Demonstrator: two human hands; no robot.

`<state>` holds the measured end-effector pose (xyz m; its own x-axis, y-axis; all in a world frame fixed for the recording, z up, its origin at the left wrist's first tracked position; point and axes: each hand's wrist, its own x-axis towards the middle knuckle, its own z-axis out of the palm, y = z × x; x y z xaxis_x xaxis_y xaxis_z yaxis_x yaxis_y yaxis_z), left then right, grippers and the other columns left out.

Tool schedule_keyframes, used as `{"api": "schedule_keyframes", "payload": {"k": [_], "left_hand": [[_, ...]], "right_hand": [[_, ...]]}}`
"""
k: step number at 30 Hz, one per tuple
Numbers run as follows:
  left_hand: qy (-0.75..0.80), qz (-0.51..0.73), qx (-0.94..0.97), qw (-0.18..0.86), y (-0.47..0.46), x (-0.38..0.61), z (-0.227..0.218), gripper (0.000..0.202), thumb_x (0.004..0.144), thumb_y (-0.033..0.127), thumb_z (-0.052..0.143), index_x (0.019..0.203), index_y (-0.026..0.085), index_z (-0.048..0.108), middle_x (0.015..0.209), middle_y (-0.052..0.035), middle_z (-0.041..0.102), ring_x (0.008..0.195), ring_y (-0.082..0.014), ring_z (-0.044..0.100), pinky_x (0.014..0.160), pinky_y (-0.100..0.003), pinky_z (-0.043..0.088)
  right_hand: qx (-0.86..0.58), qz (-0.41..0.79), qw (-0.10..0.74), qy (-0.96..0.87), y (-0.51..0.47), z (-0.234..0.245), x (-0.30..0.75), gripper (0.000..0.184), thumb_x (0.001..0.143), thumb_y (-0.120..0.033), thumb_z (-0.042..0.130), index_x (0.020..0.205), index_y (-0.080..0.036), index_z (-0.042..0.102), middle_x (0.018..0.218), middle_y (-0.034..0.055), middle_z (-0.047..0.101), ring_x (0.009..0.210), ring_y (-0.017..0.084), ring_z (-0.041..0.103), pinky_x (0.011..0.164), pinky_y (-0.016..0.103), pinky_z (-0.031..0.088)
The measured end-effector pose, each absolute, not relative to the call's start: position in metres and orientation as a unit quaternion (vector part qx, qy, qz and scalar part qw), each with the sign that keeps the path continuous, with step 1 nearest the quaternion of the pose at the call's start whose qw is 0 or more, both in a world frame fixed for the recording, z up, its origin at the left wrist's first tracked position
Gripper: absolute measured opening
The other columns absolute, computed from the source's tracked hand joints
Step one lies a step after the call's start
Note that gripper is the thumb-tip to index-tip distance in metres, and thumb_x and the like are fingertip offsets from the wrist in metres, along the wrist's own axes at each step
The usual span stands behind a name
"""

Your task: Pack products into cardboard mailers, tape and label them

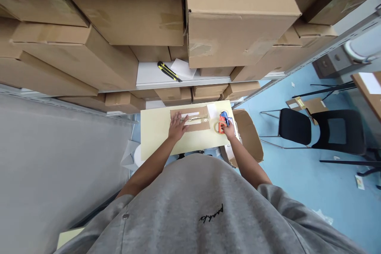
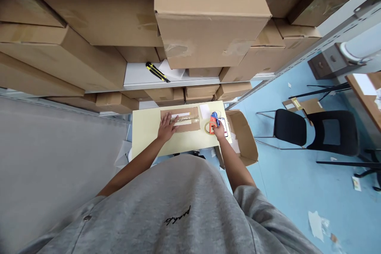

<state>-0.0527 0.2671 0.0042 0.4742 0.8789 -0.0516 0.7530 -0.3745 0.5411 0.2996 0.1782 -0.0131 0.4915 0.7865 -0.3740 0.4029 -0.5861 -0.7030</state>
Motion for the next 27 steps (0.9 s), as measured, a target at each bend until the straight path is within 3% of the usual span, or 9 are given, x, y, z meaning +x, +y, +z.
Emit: {"api": "schedule_keyframes", "payload": {"k": [4, 8, 15, 19, 23, 27], "left_hand": [[0.51, 0.151, 0.813, 0.237, 0.266, -0.052, 0.002, 0.06, 0.101, 0.047, 0.058, 0.159, 0.033, 0.052, 0.173, -0.0106, 0.035, 0.161, -0.037, 0.026, 0.129, -0.06, 0.022], [0.507, 0.204, 0.801, 0.245, 0.266, -0.052, 0.003, 0.053, 0.096, 0.037, 0.066, 0.149, 0.029, 0.064, 0.158, -0.0155, 0.049, 0.148, -0.0393, 0.042, 0.124, -0.059, 0.033], [0.503, 0.336, 0.733, 0.311, 0.266, -0.062, 0.015, 0.037, 0.097, 0.025, 0.06, 0.131, 0.028, 0.073, 0.139, -0.0115, 0.059, 0.139, -0.0317, 0.048, 0.122, -0.051, 0.041], [0.528, 0.396, 0.651, 0.375, 0.272, -0.067, 0.025, 0.025, 0.103, 0.036, 0.054, 0.112, 0.026, 0.074, 0.116, -0.0097, 0.068, 0.119, -0.0285, 0.06, 0.109, -0.047, 0.05], [0.529, 0.438, 0.581, 0.435, 0.285, -0.066, 0.035, 0.038, 0.104, 0.052, 0.052, 0.09, 0.025, 0.074, 0.101, -0.0071, 0.072, 0.105, -0.0261, 0.065, 0.101, -0.041, 0.049], [0.541, 0.414, 0.574, 0.454, 0.295, -0.061, 0.047, 0.041, 0.097, 0.058, 0.063, 0.077, 0.025, 0.075, 0.09, -0.0056, 0.072, 0.098, -0.0256, 0.065, 0.098, -0.04, 0.048]], "right_hand": [[-0.721, 0.392, 0.449, -0.354, 0.196, 0.015, 0.288, 0.059, 0.069, -0.034, 0.061, 0.126, -0.022, 0.062, 0.112, 0.0077, 0.075, 0.1, 0.028, 0.071, 0.095, 0.047, 0.06], [-0.621, 0.468, 0.508, -0.372, 0.215, 0.037, 0.261, 0.059, 0.063, -0.032, 0.07, 0.121, -0.025, 0.063, 0.112, 0.0049, 0.076, 0.101, 0.027, 0.072, 0.101, 0.046, 0.058], [-0.568, 0.586, 0.467, -0.341, 0.235, 0.04, 0.215, 0.052, 0.06, -0.032, 0.073, 0.111, -0.027, 0.063, 0.101, 0.0025, 0.077, 0.098, 0.029, 0.073, 0.096, 0.048, 0.06], [-0.566, 0.563, 0.436, -0.415, 0.245, 0.038, 0.203, 0.056, 0.062, -0.032, 0.07, 0.117, -0.027, 0.06, 0.109, 0.0044, 0.075, 0.103, 0.029, 0.072, 0.1, 0.05, 0.058], [-0.555, 0.532, 0.404, -0.495, 0.25, 0.04, 0.193, 0.056, 0.064, -0.032, 0.068, 0.119, -0.026, 0.055, 0.116, 0.0063, 0.072, 0.109, 0.029, 0.07, 0.103, 0.049, 0.056], [-0.556, 0.505, 0.373, -0.545, 0.252, 0.039, 0.187, 0.056, 0.069, -0.032, 0.069, 0.122, -0.027, 0.052, 0.119, 0.0062, 0.071, 0.112, 0.029, 0.069, 0.103, 0.048, 0.056]]}}
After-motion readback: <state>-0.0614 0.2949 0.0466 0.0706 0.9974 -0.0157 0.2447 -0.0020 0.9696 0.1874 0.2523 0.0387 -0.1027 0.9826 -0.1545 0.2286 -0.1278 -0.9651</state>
